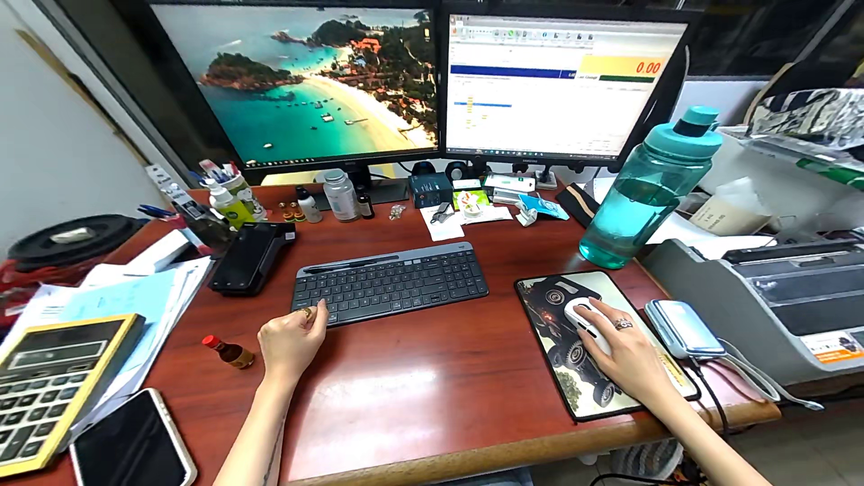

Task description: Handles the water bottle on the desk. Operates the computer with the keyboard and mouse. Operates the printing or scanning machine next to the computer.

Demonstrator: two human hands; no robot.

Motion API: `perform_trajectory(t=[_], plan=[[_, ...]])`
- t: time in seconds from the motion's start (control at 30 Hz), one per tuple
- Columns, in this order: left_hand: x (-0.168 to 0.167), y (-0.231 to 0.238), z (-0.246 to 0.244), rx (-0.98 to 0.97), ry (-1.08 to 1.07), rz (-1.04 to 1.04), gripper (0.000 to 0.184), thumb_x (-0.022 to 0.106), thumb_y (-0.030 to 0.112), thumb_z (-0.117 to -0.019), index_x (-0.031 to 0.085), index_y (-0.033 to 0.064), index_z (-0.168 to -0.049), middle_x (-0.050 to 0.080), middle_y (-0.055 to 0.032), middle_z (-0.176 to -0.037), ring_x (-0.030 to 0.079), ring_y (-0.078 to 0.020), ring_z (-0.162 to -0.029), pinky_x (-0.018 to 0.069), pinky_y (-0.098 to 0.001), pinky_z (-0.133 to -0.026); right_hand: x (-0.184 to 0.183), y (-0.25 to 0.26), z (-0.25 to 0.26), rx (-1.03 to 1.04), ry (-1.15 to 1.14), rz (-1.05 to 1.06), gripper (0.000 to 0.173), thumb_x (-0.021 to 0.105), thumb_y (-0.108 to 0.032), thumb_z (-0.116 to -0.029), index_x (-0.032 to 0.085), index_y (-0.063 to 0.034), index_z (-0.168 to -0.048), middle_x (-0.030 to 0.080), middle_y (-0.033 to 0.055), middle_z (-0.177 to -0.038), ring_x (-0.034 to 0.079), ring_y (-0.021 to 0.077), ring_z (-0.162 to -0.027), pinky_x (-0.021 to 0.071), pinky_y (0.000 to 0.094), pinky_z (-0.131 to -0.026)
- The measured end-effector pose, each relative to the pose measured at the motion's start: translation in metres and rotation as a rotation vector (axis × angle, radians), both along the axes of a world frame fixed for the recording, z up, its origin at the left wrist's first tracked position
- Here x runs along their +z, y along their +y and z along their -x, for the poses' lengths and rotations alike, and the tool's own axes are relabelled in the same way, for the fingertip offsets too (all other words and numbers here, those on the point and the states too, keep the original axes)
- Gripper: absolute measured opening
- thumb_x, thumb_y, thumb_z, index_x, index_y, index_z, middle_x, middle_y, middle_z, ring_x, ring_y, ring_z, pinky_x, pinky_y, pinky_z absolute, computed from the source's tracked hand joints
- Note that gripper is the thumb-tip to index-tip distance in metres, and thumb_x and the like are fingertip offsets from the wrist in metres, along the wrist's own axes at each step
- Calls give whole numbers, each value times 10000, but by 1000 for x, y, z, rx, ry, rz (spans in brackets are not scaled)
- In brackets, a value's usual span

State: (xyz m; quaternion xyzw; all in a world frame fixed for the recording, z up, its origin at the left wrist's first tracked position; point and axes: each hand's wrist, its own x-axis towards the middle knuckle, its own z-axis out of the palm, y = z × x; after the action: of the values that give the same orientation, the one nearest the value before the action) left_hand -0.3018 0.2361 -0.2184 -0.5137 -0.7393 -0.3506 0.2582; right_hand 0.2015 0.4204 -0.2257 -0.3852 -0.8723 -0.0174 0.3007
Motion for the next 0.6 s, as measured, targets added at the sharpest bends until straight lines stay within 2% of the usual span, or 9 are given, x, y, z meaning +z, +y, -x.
perform_trajectory(t=[0.6], plan=[[-3,2,2,-12,53,-39,521,519,251,-1023,501,11,-561,480,-123,-493,506,-260,-452,344,-420,-465,0,0,-1,1,1,-21,423,488,-357,-999,699,-157,-1307,641,180,-1378,643,404,-1207,556,539,-897]])
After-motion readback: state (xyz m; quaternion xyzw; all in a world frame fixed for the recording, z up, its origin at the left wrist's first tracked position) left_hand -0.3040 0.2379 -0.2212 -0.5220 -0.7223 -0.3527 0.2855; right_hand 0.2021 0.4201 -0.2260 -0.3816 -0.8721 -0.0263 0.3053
